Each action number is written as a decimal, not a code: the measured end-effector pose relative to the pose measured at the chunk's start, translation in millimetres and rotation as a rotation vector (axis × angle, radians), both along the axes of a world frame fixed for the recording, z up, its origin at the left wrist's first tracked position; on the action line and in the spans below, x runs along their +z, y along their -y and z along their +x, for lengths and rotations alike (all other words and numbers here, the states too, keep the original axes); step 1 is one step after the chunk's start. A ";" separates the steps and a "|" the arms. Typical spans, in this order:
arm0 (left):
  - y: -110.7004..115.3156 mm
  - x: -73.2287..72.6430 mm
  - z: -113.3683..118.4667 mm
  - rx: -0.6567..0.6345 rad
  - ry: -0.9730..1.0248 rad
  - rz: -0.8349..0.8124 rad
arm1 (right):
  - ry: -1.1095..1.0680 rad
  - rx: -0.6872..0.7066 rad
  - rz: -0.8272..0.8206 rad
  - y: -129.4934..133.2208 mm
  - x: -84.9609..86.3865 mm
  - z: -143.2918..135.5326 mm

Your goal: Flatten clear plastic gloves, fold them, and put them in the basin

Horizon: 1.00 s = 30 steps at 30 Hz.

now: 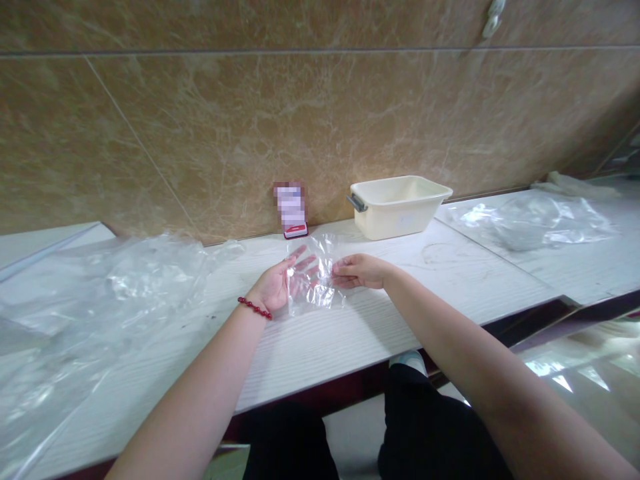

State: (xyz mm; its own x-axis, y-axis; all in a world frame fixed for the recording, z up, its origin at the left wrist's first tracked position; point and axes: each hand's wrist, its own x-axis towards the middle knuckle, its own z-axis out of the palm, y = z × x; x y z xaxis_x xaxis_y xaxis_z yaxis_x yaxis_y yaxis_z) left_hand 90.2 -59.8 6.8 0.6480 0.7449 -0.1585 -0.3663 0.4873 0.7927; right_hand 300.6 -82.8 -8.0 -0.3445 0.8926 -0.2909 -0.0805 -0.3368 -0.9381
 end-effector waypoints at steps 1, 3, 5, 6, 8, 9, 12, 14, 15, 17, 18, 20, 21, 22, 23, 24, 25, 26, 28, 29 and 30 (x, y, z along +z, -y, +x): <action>-0.1 0.1 -0.1 0.001 -0.005 0.010 | 0.015 -0.024 0.003 -0.5 -0.5 -0.4; -0.5 -0.1 -0.7 -0.006 -0.015 0.030 | 0.027 -0.076 0.012 -1.9 -1.6 -0.7; -1.5 -0.8 -1.8 -0.018 -0.029 0.047 | 0.021 -0.097 0.015 -3.0 -2.3 -0.7; -2.3 -1.2 -2.6 -0.020 -0.040 0.058 | 0.019 -0.097 0.015 -3.2 -2.4 -0.5; -4.3 -2.4 -4.5 -0.016 -0.065 0.079 | 0.027 -0.091 0.014 -3.0 -1.9 -0.2; -5.4 -3.0 -5.5 -0.014 -0.076 0.087 | 0.035 -0.090 0.012 -2.6 -1.5 0.0; -8.6 -5.2 -8.8 -0.028 -0.101 0.104 | 0.049 -0.099 0.004 -1.7 -0.6 0.3; -10.7 -7.1 -10.8 -0.052 -0.120 0.120 | 0.047 -0.120 0.000 -1.7 -0.7 0.5; -11.6 -8.0 -11.7 -0.063 -0.133 0.131 | 0.041 -0.131 0.002 -1.9 -0.9 0.6; -13.2 -9.8 -13.2 -0.077 -0.156 0.153 | 0.027 -0.144 0.013 -2.4 -1.5 0.9; -13.8 -10.5 -13.8 -0.083 -0.164 0.162 | 0.022 -0.146 0.019 -2.6 -1.6 1.1; -14.6 -11.4 -14.7 -0.086 -0.170 0.179 | 0.012 -0.139 0.028 -3.0 -1.7 1.5; -14.7 -11.6 -15.0 -0.083 -0.171 0.187 | 0.006 -0.134 0.032 -3.2 -1.6 1.8; -14.8 -11.8 -15.1 -0.077 -0.172 0.194 | -0.003 -0.130 0.039 -3.4 -1.5 2.0; -14.9 -12.0 -15.1 -0.070 -0.175 0.198 | -0.013 -0.129 0.046 -3.5 -1.5 2.3; -15.0 -12.4 -14.9 -0.063 -0.181 0.198 | -0.026 -0.129 0.053 -3.7 -1.5 2.4; -15.4 -12.9 -14.7 -0.058 -0.188 0.195 | -0.038 -0.133 0.061 -4.0 -1.5 2.6; -15.9 -13.8 -14.3 -0.054 -0.194 0.191 | -0.049 -0.139 0.069 -4.2 -1.5 2.6; -17.6 -16.0 -13.3 -0.036 -0.190 0.188 | -0.068 -0.152 0.080 -4.7 -1.5 2.6; -18.6 -17.2 -12.7 -0.020 -0.182 0.191 | -0.075 -0.157 0.086 -4.9 -1.4 2.5; -19.6 -18.3 -12.1 0.000 -0.173 0.197 | -0.079 -0.163 0.093 -5.1 -1.3 2.3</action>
State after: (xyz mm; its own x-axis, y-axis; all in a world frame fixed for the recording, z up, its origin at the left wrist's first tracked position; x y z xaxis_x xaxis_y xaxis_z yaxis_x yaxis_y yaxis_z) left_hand 78.1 -40.2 -11.5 0.6242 0.7723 -0.1184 -0.2174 0.3172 0.9231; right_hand 302.9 -77.6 -9.3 -0.2119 0.9602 -0.1821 -0.2012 -0.2252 -0.9533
